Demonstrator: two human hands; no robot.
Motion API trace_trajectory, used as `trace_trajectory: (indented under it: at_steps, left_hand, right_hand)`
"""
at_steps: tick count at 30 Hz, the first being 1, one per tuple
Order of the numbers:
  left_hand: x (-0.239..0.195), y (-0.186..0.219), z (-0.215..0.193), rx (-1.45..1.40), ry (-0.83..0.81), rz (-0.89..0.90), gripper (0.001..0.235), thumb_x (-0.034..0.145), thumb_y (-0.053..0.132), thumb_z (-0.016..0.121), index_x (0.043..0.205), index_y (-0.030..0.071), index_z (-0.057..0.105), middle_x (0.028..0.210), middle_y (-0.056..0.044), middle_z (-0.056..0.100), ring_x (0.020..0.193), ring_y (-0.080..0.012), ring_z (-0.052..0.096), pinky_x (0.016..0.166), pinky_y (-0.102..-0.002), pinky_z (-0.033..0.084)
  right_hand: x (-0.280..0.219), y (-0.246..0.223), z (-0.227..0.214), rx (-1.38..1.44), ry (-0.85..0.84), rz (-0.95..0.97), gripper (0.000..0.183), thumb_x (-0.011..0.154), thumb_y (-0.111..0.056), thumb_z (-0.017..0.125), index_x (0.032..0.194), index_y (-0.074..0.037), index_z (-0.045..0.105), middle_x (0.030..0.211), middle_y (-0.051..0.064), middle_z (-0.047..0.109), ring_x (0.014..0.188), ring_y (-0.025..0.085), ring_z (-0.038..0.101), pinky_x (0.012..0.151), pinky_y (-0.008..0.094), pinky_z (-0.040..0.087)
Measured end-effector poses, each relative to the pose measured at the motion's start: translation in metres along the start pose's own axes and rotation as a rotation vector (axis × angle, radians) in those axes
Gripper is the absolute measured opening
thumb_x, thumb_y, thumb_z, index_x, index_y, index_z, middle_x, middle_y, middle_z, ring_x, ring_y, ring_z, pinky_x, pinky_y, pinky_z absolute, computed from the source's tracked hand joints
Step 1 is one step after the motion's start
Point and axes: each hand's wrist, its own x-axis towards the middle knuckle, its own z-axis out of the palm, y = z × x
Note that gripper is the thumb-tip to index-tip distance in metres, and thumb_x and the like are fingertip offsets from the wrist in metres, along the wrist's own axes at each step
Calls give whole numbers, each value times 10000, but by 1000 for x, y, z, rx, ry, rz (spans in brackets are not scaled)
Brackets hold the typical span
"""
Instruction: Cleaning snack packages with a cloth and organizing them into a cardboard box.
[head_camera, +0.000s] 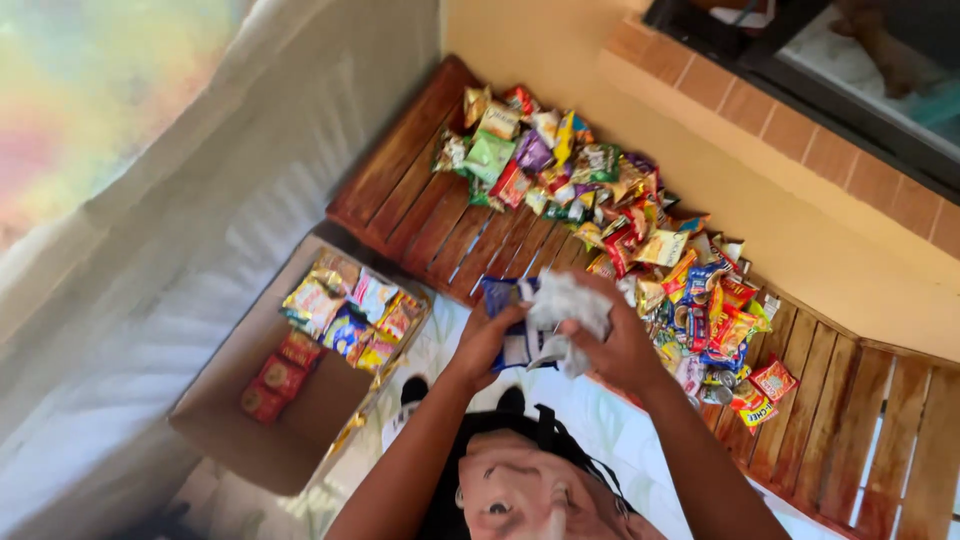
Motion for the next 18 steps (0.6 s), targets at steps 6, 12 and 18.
trace_trajectory:
  at_steps: [6,12,18]
  left_hand:
    - [-18,14,-8,300,-198,84,651,768,14,750,1383,74,544,1198,-26,697,1076,-153,663,947,-339,552]
    - [-20,7,-39,409,-228,-70,700,712,-36,811,1354,44,545,1103,-49,682,1005,-175,662,910,-335,552]
    - [-22,20,-45,179,-378,-73,708,701,-70,774,1365,43,557,1091,-27,693,980,-157,663,906,-327,557]
  right_hand:
    - [35,-19,32,-625,-115,-373,617,944,-404,667,1434,-37,595,1500,222,515,1371,387,484,1132,442,379]
    - [48,42,33,-204,-189,272,508,803,-390,832,1170,-63,703,1056,107,729,952,186,695,835,340,557]
    - [59,19,35,-188,24,371,375,860,-338,798,1086,-53,708,896,20,753,786,105,705,719,307,570]
